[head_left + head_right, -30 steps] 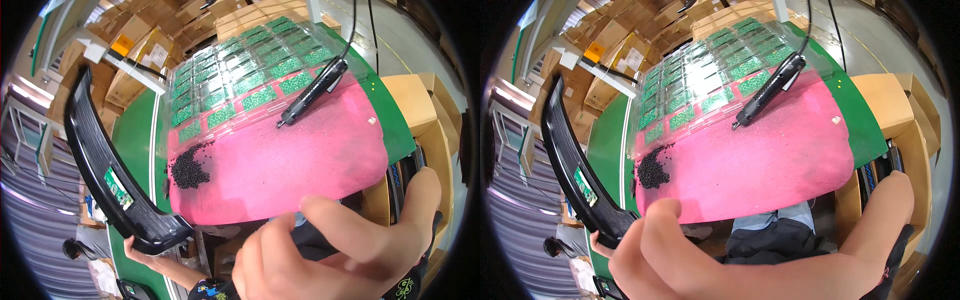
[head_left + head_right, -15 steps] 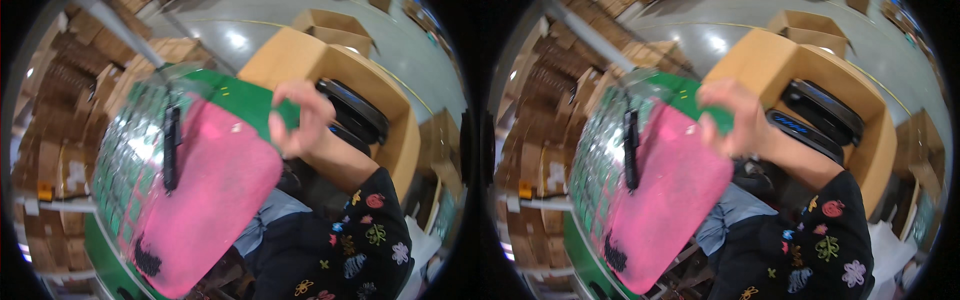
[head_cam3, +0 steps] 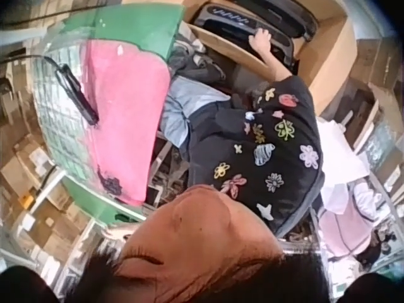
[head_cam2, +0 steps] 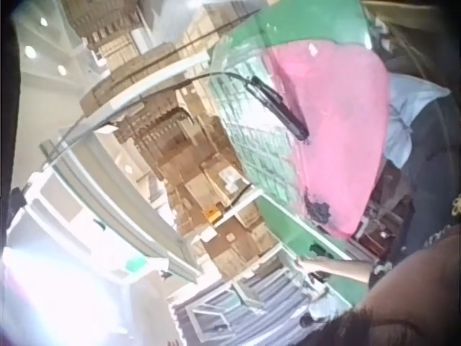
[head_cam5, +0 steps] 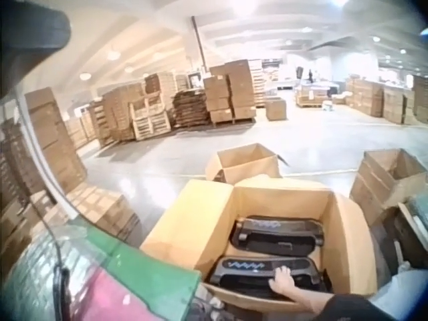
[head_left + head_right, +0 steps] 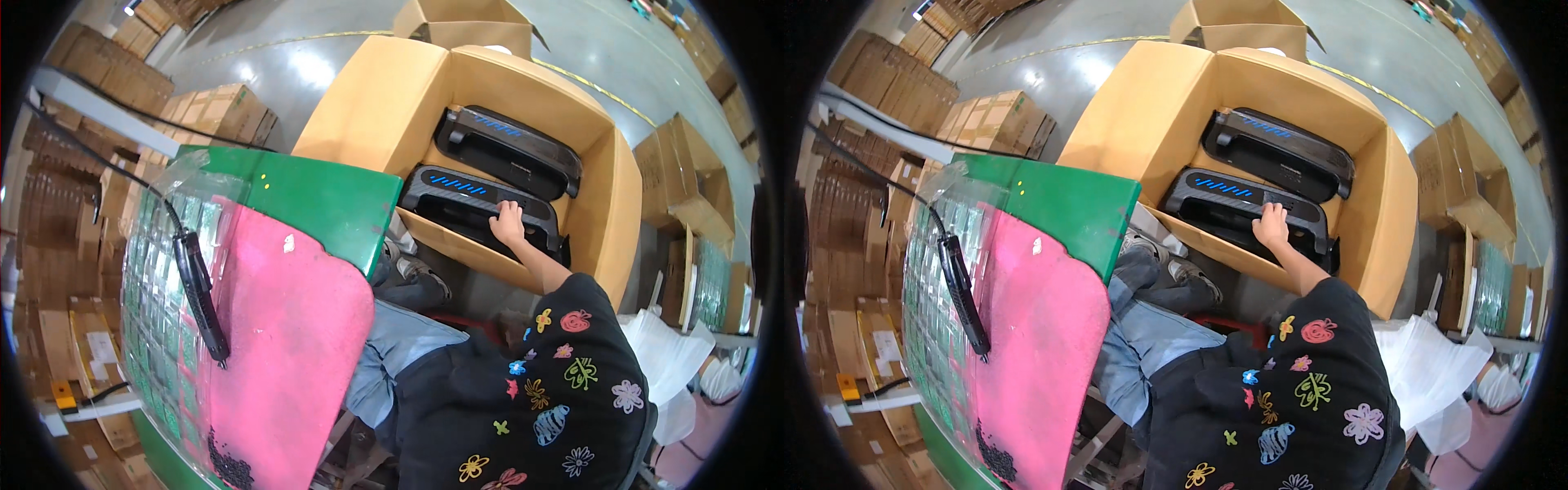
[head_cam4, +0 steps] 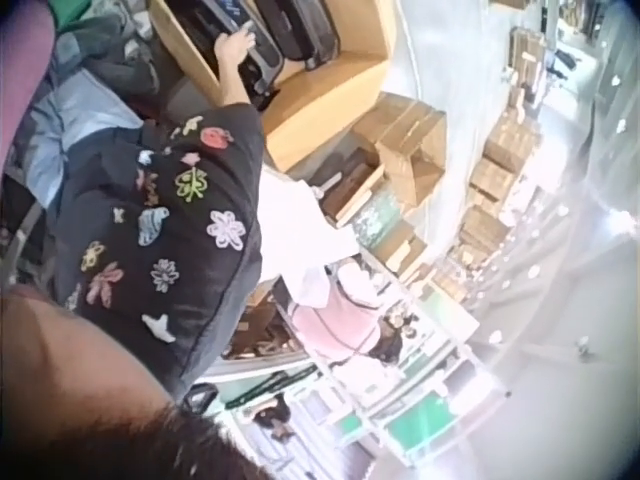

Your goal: Assembling circuit boards into plastic housings using an electric screwdriver.

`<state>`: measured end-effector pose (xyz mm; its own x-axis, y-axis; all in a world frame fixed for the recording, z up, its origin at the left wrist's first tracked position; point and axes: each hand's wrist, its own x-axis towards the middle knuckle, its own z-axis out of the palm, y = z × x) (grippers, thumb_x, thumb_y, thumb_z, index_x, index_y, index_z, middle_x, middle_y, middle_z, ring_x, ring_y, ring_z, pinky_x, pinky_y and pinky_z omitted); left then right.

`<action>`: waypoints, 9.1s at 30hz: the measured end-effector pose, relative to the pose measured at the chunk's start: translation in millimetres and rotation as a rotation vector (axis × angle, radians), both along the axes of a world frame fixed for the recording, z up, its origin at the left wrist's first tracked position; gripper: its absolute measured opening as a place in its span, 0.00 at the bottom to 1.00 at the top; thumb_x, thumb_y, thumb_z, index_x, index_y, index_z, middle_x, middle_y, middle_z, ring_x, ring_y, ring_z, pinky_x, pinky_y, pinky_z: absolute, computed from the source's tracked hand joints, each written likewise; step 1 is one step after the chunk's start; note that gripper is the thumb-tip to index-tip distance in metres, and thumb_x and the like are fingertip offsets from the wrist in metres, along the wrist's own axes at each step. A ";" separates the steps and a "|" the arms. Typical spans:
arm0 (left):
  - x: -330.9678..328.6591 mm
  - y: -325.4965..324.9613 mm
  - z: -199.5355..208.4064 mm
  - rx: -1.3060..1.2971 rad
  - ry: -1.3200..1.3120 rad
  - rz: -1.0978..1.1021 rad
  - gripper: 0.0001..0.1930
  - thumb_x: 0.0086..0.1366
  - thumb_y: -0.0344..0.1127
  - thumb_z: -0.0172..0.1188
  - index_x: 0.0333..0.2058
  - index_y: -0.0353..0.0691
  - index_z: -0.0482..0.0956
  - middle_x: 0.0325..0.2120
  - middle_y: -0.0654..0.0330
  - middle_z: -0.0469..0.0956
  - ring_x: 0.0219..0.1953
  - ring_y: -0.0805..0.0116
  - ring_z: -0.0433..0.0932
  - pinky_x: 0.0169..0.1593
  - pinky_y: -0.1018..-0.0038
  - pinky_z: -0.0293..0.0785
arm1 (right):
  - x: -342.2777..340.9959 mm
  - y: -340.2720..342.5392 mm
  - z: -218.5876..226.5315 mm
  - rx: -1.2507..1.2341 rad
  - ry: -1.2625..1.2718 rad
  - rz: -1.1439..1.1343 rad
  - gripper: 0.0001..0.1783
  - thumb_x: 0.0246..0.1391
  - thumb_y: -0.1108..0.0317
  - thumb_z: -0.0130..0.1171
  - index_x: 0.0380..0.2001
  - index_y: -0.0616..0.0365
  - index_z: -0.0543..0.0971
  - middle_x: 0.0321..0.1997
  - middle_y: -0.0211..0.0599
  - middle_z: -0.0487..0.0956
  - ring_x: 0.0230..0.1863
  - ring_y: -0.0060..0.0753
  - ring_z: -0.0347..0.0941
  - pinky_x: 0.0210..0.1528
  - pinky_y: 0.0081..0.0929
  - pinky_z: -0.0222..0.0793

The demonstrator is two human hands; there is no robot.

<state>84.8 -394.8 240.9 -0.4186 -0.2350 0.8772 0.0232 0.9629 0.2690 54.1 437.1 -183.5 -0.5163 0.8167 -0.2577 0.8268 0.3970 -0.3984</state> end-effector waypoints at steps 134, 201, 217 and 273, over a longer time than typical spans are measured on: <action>-142.5 207.1 -40.1 0.107 -1.142 -0.890 0.25 0.42 0.36 0.74 0.41 0.39 0.77 0.24 0.62 0.69 0.25 0.65 0.72 0.30 0.68 0.70 | -166.2 -346.5 369.4 -0.206 0.549 1.851 0.31 0.39 0.65 0.74 0.49 0.60 0.76 0.56 0.40 0.71 0.58 0.48 0.65 0.61 0.41 0.62; -154.0 195.0 -44.6 0.081 -0.502 -1.059 0.11 0.51 0.34 0.71 0.28 0.37 0.78 0.26 0.59 0.77 0.29 0.59 0.77 0.32 0.67 0.71 | -169.8 -407.1 426.9 -1.845 1.100 1.360 0.19 0.56 0.57 0.65 0.38 0.46 0.64 0.20 0.19 0.70 0.26 0.19 0.66 0.45 0.29 0.58; -156.2 191.6 -50.1 0.200 -0.684 -1.306 0.11 0.50 0.29 0.70 0.30 0.33 0.77 0.26 0.56 0.78 0.30 0.56 0.78 0.35 0.66 0.74 | -171.6 -404.7 418.9 -1.882 1.122 1.664 0.18 0.57 0.61 0.67 0.39 0.48 0.66 0.25 0.26 0.78 0.28 0.23 0.75 0.44 0.31 0.62; -142.3 191.1 -41.2 0.042 -0.961 -1.068 0.08 0.49 0.35 0.70 0.26 0.40 0.81 0.24 0.64 0.83 0.23 0.63 0.81 0.27 0.69 0.75 | -189.3 -405.7 416.0 -1.097 0.994 1.464 0.18 0.52 0.62 0.61 0.38 0.57 0.65 0.16 0.24 0.65 0.15 0.19 0.58 0.21 0.21 0.56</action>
<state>-57.5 -203.7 199.7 -0.8228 0.5458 0.1587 0.5125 0.5916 0.6224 -135.3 31.3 232.5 -0.7330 -0.4927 0.4689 -0.4005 -0.2445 -0.8831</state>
